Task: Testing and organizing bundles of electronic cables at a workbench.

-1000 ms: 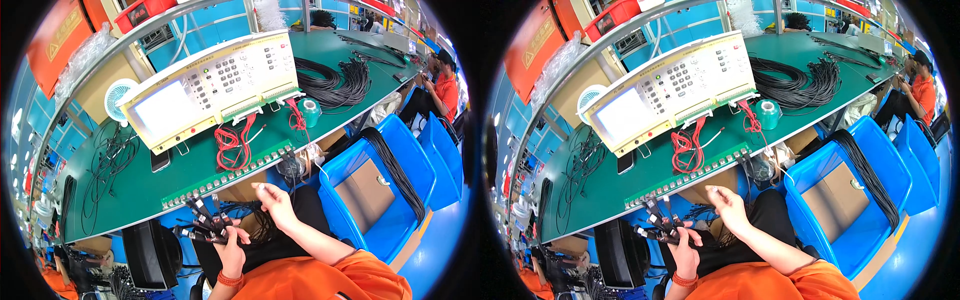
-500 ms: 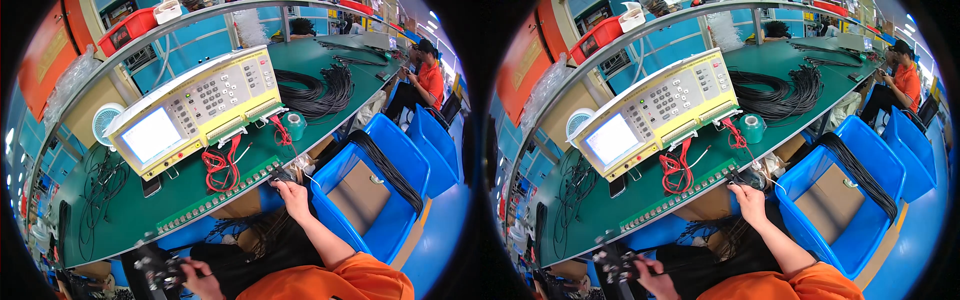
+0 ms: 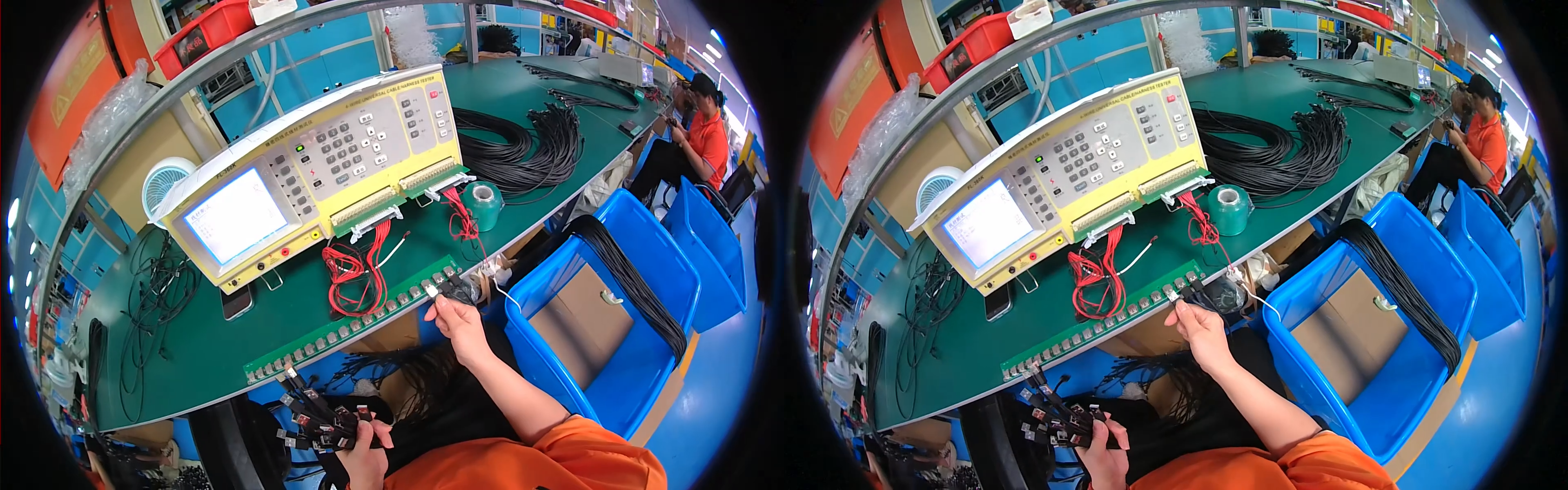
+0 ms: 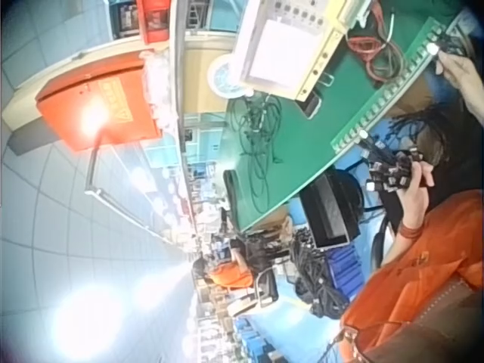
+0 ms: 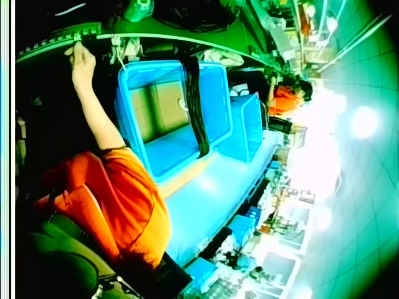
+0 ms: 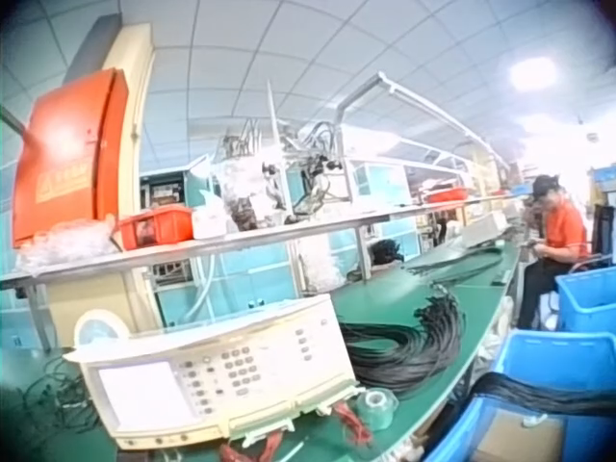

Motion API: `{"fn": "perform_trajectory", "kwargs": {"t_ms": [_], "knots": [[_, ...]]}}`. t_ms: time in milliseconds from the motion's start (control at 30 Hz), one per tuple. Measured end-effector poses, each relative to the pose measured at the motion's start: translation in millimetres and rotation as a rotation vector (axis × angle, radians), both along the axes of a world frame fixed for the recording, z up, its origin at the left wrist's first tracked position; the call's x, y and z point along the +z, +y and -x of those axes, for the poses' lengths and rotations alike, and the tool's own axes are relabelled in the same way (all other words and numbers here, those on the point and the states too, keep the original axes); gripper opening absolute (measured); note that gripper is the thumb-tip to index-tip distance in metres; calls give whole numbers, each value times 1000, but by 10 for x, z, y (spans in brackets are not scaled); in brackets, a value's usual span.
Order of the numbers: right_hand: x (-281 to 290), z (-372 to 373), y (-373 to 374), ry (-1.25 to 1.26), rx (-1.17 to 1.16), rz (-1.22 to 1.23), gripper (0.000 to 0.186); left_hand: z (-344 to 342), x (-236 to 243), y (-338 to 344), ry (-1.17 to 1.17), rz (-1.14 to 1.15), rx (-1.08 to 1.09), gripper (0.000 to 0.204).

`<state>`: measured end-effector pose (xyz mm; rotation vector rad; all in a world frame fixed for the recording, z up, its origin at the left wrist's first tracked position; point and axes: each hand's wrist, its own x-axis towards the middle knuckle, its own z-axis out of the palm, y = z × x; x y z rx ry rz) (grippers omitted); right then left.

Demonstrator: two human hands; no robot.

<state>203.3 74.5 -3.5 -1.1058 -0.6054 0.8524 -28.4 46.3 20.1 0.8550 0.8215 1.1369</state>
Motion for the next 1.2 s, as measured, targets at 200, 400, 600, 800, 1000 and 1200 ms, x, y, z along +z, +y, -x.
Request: {"fn": "perform_trajectory", "kwargs": {"t_ms": [200,400,600,800,1000,1200], "knots": [[57,62,27,112,-37,12,36,-84,-104,51,-15,35,-46,19],[276,164,181,130,-157,125,35,-240,43,45,63,23,-85,17],[548,329,-288,-1341,-490,105,32,-334,97,138,49,7,14,11],[499,765,-417,-803,174,65,22,-353,1,126,-112,-52,-61,13],[347,712,-110,376,21,65,28,-318,43,191,25,-61,78,19],[82,410,53,11,-11,160,25,-115,83,158,81,-56,-48,22]]}}
